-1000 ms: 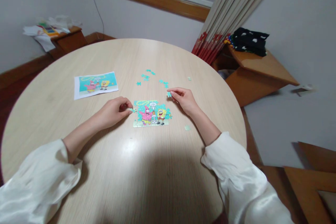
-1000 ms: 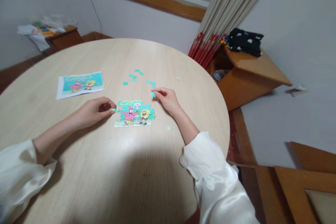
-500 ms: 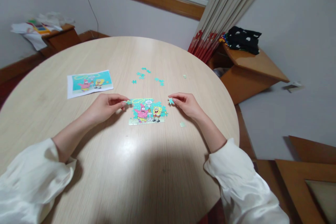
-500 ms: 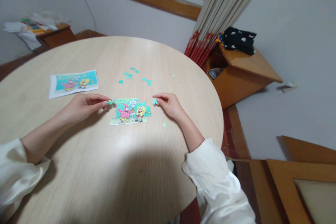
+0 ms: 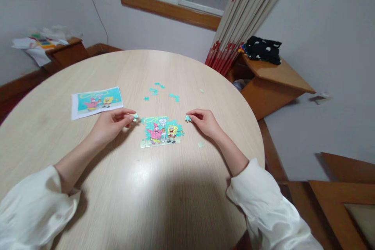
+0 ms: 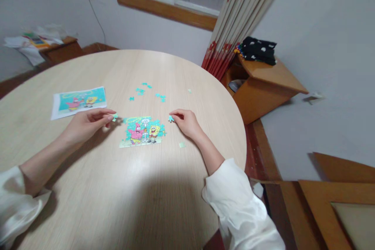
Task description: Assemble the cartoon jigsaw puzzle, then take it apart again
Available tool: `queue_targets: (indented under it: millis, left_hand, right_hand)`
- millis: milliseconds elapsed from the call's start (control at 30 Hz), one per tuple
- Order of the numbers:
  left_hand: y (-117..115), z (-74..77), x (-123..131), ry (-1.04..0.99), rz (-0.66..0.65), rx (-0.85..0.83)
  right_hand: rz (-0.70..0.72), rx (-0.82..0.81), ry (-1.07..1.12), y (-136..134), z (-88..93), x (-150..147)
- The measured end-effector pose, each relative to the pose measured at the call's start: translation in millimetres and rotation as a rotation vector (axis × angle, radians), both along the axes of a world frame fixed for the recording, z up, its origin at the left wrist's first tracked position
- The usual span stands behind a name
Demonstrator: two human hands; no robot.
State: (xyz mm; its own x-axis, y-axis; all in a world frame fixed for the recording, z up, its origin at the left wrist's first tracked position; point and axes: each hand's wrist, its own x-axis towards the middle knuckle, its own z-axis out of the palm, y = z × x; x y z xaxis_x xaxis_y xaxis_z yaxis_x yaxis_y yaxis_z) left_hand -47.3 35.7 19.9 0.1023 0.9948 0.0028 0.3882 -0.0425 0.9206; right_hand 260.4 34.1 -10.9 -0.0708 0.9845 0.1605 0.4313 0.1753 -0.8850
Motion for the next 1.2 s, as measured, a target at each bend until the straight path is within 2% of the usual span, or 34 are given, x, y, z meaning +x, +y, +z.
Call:
queue_targets:
  millis: [133,333,567,667,767,867,1000,1200]
  left_hand:
    - [1,0.4,1,-0.051,0.049,-0.003]
    - [1,-3.2,1,-0.106,0.070,-0.004]
    - [2,-8.1,0,-0.271,0.114,-0.025]
    - [4,-10.7,-1,-0.280,0.117,-0.054]
    - [5,-12.7,-1,-0.241,0.131,-0.055]
    - [8,-13.8,-2,-0.169,0.145,-0.033]
    - [15,-16.6,-4,-0.012,0.149,0.046]
    - [31,-26.0,2,0.220,0.122,0.189]
  right_hand:
    - [-0.073,0.028,-0.036,3,-2.3,2]
    - [-0.078,0.067,-0.075,4,-3.2,2]
    - [-0.222,0.186,-0.123,20,-10.6,12]
    - [-0.196,0.233,-0.188,25,-15.5,16]
    - [-0.188,0.293,-0.251,31,-20.6,23]
    - [-0.303,0.318,-0.300,46,-23.3,33]
    - [-0.413,0.291,-0.496,73,-20.2,41]
    - [-0.315,0.169,-0.755,94,-16.6,40]
